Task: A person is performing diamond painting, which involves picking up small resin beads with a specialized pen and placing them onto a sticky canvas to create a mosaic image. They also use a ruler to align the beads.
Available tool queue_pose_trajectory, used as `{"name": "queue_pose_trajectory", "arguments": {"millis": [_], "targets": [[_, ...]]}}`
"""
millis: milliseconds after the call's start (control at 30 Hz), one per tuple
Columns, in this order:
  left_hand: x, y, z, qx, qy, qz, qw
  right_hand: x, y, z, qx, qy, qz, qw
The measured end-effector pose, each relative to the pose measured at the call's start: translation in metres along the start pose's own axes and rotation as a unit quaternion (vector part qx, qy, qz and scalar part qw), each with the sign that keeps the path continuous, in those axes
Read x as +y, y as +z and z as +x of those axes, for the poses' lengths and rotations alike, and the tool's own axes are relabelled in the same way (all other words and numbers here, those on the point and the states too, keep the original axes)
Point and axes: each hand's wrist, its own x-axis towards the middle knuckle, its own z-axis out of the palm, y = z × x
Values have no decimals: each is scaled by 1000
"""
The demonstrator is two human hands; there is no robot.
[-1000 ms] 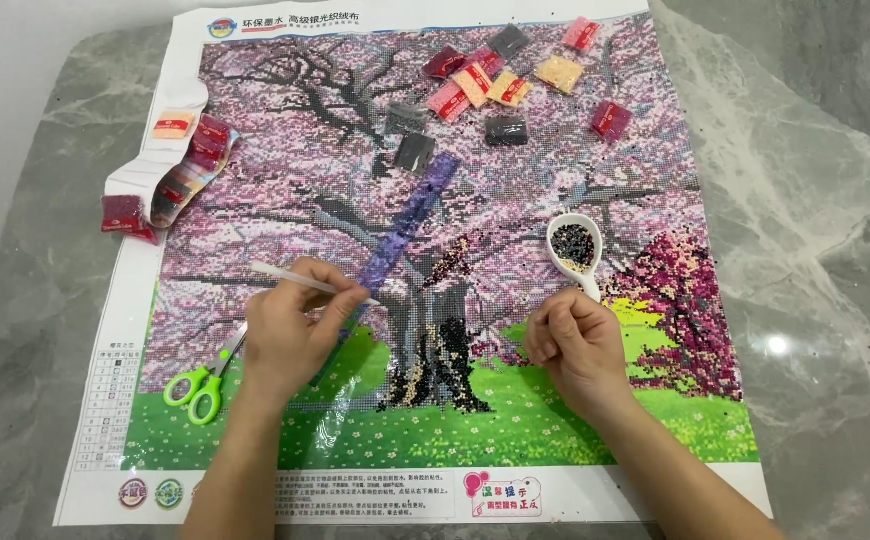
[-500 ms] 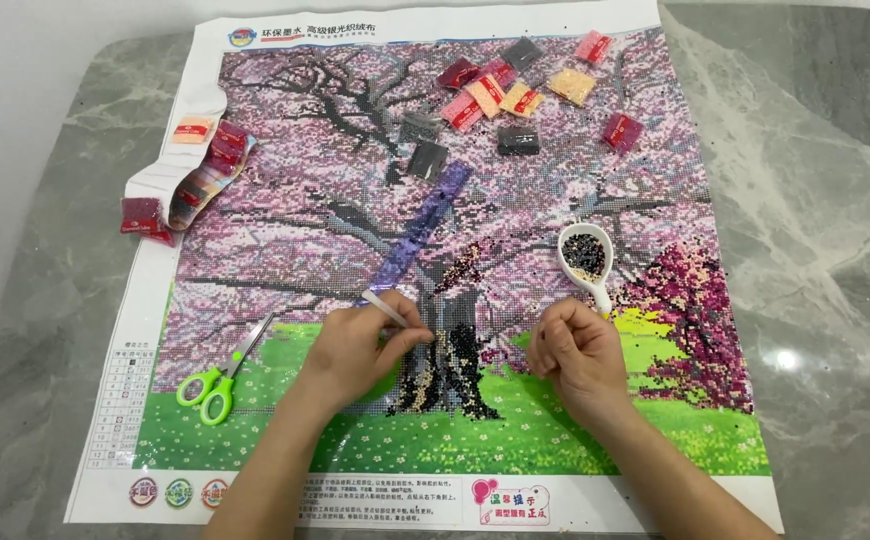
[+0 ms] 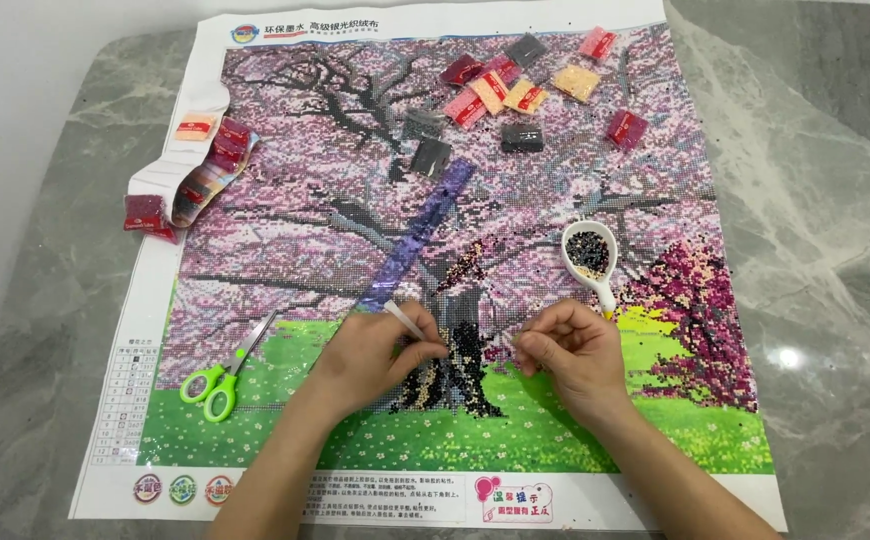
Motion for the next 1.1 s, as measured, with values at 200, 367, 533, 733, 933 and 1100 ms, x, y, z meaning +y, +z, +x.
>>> {"name": "queue_pose_trajectory", "arguments": {"millis": [200,367,533,733,933,1100], "targets": [[-4,4,0,-11,10,1,1000,-2,-2,1,16,14,-35,999],[0,3,0,-24,6,-2,1000,-8,3,1,28,18,-55,998],[6,-1,0,-17,0,-30,999,-16,5,2,42,29,-77,996],[11,7,-1,34,16,-144,989,-33,-1,15,103,8,-74,992],[22,39,-1,92,7,-233,968,-35,-3,20,144,-15,-45,988],[50,35,6,86,-57,-238,966,-38,-13,20,110,-6,-26,994]]}}
